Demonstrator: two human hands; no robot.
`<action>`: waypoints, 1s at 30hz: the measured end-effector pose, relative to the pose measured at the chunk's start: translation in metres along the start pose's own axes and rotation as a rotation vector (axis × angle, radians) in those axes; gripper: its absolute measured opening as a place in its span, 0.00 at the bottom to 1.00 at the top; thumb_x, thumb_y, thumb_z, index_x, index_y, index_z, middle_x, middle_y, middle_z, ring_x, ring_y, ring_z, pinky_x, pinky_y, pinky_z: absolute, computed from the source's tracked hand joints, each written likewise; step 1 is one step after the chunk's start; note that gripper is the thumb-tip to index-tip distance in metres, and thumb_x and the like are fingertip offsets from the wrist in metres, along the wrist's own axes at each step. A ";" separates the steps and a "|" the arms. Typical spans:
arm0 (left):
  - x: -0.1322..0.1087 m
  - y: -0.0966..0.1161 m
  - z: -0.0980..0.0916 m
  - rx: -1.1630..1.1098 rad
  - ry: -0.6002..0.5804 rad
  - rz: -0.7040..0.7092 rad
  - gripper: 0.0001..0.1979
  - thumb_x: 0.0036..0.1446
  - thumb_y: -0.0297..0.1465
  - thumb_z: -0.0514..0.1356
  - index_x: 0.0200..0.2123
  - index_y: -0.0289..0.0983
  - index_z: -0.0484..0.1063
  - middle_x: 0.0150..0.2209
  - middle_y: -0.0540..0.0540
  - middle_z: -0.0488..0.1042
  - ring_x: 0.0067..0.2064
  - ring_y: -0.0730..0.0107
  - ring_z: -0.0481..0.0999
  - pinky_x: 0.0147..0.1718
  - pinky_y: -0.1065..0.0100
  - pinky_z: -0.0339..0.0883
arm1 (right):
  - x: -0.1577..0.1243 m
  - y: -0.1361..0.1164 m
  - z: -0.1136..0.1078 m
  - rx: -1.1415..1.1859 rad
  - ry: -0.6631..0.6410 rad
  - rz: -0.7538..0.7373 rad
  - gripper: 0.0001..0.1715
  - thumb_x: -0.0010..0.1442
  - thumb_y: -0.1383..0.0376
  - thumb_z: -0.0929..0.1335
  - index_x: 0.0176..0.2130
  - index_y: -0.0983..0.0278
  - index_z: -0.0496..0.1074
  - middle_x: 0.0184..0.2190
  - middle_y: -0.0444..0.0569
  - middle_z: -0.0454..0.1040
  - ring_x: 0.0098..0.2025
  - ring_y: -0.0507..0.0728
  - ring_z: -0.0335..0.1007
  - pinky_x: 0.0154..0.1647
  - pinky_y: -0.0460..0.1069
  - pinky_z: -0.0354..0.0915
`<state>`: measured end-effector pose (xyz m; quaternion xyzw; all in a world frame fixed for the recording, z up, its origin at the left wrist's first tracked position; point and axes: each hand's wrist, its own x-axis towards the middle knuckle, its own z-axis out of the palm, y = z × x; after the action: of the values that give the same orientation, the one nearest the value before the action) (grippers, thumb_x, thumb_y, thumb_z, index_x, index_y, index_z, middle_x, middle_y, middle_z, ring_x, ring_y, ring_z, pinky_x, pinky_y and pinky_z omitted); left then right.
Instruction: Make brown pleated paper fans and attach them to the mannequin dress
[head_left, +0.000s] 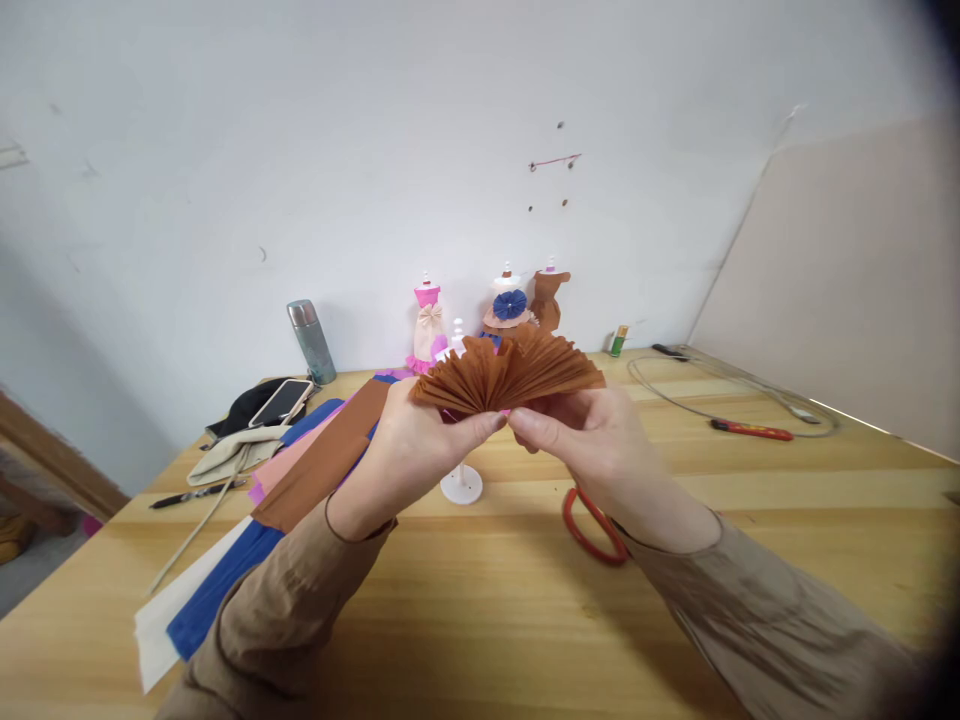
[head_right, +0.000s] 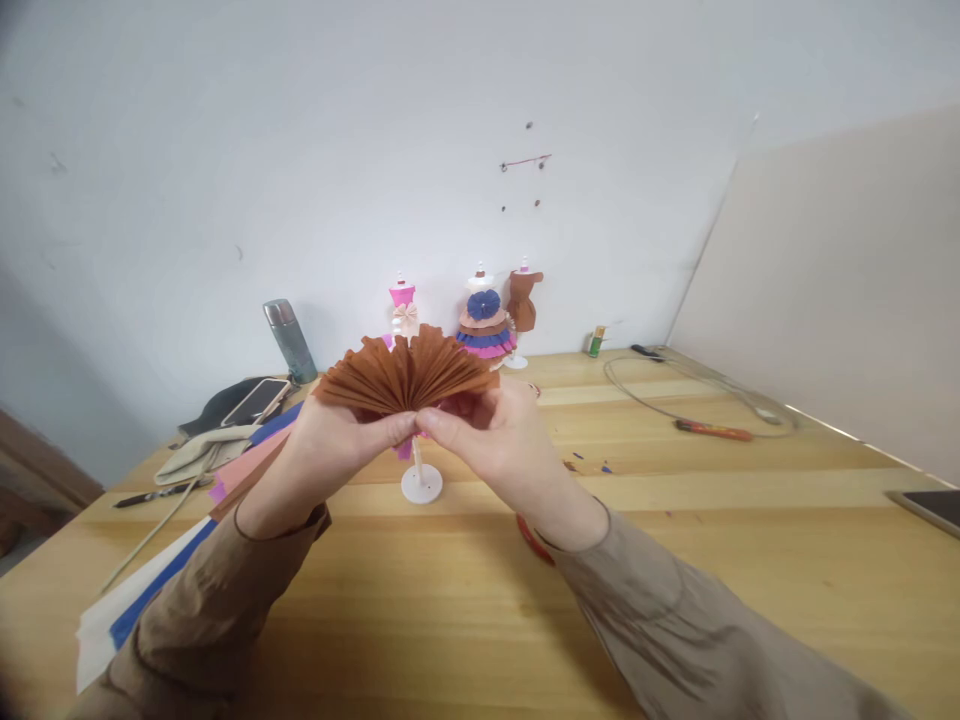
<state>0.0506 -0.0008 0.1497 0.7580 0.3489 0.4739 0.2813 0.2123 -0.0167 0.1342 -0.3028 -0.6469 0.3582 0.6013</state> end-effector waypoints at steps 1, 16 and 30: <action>0.000 -0.001 0.000 0.005 -0.001 -0.002 0.10 0.48 0.31 0.66 0.22 0.35 0.69 0.22 0.49 0.72 0.27 0.71 0.71 0.27 0.70 0.67 | 0.000 0.000 0.001 -0.021 0.008 -0.010 0.08 0.50 0.62 0.72 0.27 0.62 0.70 0.20 0.42 0.68 0.22 0.50 0.62 0.22 0.47 0.62; 0.001 -0.002 -0.003 -0.356 -0.124 -0.207 0.13 0.48 0.36 0.67 0.28 0.31 0.73 0.25 0.45 0.75 0.25 0.73 0.74 0.24 0.70 0.71 | -0.001 0.001 0.002 -0.020 0.044 -0.010 0.09 0.52 0.63 0.71 0.23 0.62 0.70 0.21 0.44 0.72 0.24 0.52 0.67 0.23 0.48 0.66; 0.000 -0.004 -0.005 -0.364 -0.101 -0.228 0.12 0.49 0.35 0.67 0.27 0.31 0.74 0.24 0.46 0.75 0.24 0.72 0.74 0.23 0.71 0.71 | 0.002 -0.001 0.001 0.012 -0.047 0.013 0.09 0.50 0.62 0.71 0.24 0.62 0.70 0.19 0.42 0.67 0.21 0.50 0.61 0.21 0.47 0.62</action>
<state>0.0455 0.0020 0.1486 0.6732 0.3264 0.4556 0.4823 0.2115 -0.0158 0.1365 -0.2949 -0.6569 0.3727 0.5854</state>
